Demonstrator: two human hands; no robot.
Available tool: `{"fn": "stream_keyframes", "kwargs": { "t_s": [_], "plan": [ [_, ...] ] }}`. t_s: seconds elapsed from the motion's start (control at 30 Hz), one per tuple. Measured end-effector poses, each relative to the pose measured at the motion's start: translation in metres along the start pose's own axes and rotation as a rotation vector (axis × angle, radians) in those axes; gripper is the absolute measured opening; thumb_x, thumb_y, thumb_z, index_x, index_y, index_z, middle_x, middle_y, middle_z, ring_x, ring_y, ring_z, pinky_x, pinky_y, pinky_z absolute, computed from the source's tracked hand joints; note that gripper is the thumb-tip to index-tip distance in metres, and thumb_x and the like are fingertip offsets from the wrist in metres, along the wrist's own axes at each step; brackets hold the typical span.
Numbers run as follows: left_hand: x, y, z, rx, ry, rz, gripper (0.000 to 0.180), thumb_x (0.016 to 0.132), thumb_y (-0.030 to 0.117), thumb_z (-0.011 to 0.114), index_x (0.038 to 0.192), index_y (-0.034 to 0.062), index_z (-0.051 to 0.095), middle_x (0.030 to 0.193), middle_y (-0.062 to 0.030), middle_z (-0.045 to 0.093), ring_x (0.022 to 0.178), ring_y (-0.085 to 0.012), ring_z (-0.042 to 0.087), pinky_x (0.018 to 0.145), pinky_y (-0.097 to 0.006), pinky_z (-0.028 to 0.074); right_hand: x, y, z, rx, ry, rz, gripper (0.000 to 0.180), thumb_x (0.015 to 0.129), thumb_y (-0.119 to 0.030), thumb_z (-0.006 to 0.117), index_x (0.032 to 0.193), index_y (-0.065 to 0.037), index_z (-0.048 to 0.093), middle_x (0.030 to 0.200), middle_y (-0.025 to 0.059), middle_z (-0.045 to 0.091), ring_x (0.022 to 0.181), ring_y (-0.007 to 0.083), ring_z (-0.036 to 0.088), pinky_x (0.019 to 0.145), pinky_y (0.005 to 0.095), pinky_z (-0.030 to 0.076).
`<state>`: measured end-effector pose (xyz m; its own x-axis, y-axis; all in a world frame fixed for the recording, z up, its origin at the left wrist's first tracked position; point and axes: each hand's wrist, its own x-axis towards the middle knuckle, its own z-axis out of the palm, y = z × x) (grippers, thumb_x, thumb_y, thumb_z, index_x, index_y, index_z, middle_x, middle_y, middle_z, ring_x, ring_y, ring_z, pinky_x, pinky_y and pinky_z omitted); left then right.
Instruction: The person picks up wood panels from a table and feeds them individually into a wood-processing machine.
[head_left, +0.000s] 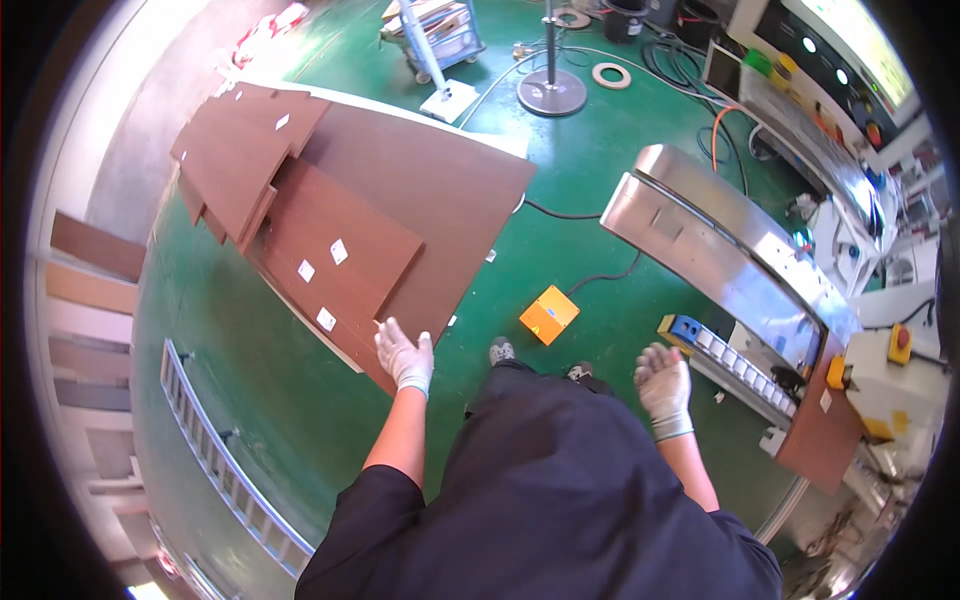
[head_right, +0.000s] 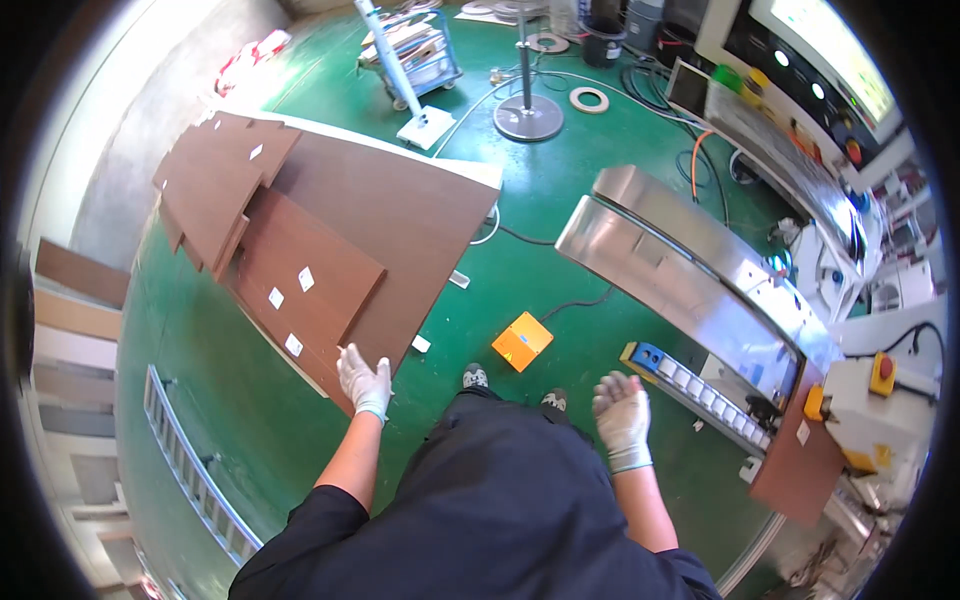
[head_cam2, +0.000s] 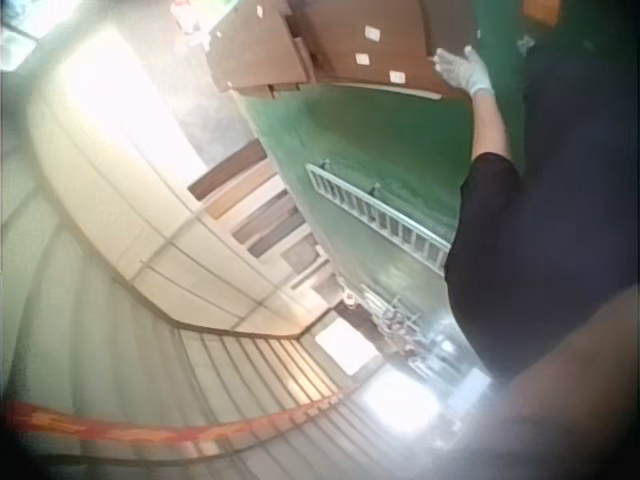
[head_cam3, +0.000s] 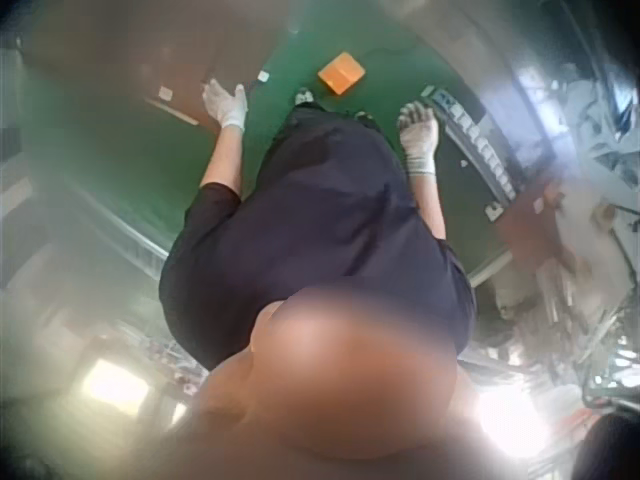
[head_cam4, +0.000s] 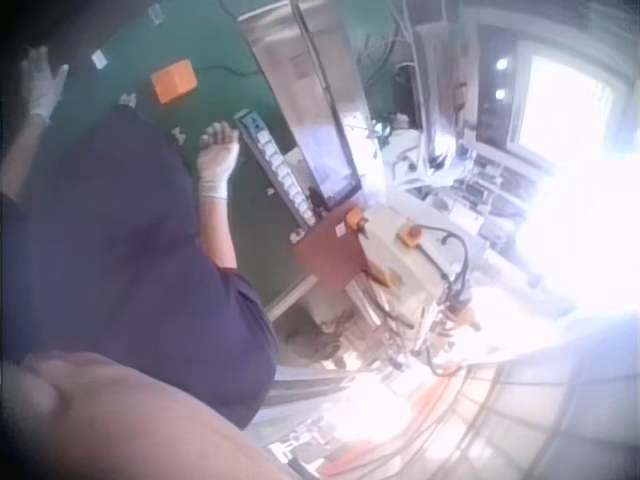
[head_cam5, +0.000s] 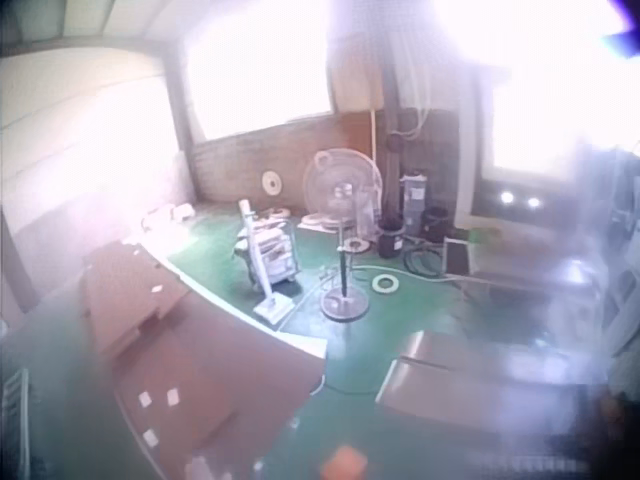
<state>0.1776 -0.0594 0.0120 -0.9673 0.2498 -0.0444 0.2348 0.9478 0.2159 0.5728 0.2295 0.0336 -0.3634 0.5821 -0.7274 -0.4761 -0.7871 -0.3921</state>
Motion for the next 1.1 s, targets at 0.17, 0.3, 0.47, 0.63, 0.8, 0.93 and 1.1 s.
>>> {"fn": "stream_keyframes", "kwargs": {
  "t_s": [0.17,0.3,0.47,0.63,0.8,0.93,1.1],
  "plan": [
    [0.015,-0.036,-0.016,0.027,-0.228,-0.393,0.111,0.086,0.064,0.072,0.168,0.0120,0.017,0.174,-0.0186,0.012,0.160,-0.0406,0.009,0.127,-0.060,0.015,-0.011,0.060,0.079,-0.396,-0.141,0.182,0.047,0.107,-0.044,0.055,0.127,-0.001,0.061,0.114,0.0106,0.069,0.100,0.0221,0.066,0.083,0.0330,0.053],
    [0.021,-0.050,0.007,0.161,-0.167,-0.306,0.108,0.088,0.064,0.066,0.168,0.0098,0.017,0.174,-0.0214,0.011,0.159,-0.0446,0.009,0.124,-0.065,0.016,-0.001,0.069,0.099,-0.540,-0.123,0.165,0.048,0.108,-0.043,0.054,0.132,-0.001,0.060,0.115,0.0102,0.070,0.101,0.0220,0.067,0.087,0.0337,0.053],
    [0.044,-0.068,0.007,0.181,-0.085,-0.224,0.104,0.088,0.064,0.065,0.165,0.0086,0.024,0.172,-0.0217,0.018,0.157,-0.0441,0.015,0.122,-0.065,0.019,0.014,0.080,0.120,-0.591,-0.093,0.117,0.052,0.106,-0.045,0.055,0.133,-0.001,0.060,0.117,0.0104,0.071,0.104,0.0225,0.068,0.089,0.0347,0.053],
    [0.080,-0.092,0.003,0.191,-0.118,-0.186,0.106,0.089,0.068,0.063,0.167,0.0086,0.021,0.173,-0.0205,0.015,0.158,-0.0441,0.013,0.122,-0.067,0.019,0.019,0.115,0.154,-0.659,-0.100,0.124,0.050,0.107,-0.044,0.054,0.133,-0.001,0.059,0.118,0.0105,0.071,0.104,0.0224,0.068,0.090,0.0347,0.054],
    [0.104,-0.077,-0.019,0.175,-0.313,-0.167,0.109,0.091,0.071,0.059,0.168,0.0091,0.014,0.176,-0.0173,0.007,0.160,-0.0449,0.006,0.122,-0.069,0.016,0.022,0.153,0.175,-0.716,-0.194,0.190,0.046,0.109,-0.041,0.051,0.131,-0.001,0.060,0.117,0.0104,0.071,0.101,0.0211,0.069,0.088,0.0340,0.055],
    [0.107,-0.041,-0.018,0.143,-0.369,0.003,0.107,0.092,0.071,0.058,0.168,0.0087,0.015,0.176,-0.0165,0.006,0.160,-0.0459,0.002,0.120,-0.075,0.014,0.020,0.173,0.185,-0.835,-0.278,0.132,0.042,0.108,-0.038,0.055,0.126,0.001,0.061,0.112,0.0091,0.071,0.095,0.0194,0.068,0.083,0.0314,0.055],
    [0.075,0.000,-0.005,0.100,-0.443,0.254,0.104,0.093,0.066,0.059,0.167,0.0074,0.016,0.175,-0.0184,0.006,0.159,-0.0479,0.001,0.118,-0.079,0.013,0.049,0.199,0.205,-1.468,-0.525,-0.133,0.035,0.105,-0.031,0.060,0.121,-0.001,0.069,0.107,0.0118,0.073,0.097,0.0223,0.070,0.086,0.0336,0.055]
  ]
}}
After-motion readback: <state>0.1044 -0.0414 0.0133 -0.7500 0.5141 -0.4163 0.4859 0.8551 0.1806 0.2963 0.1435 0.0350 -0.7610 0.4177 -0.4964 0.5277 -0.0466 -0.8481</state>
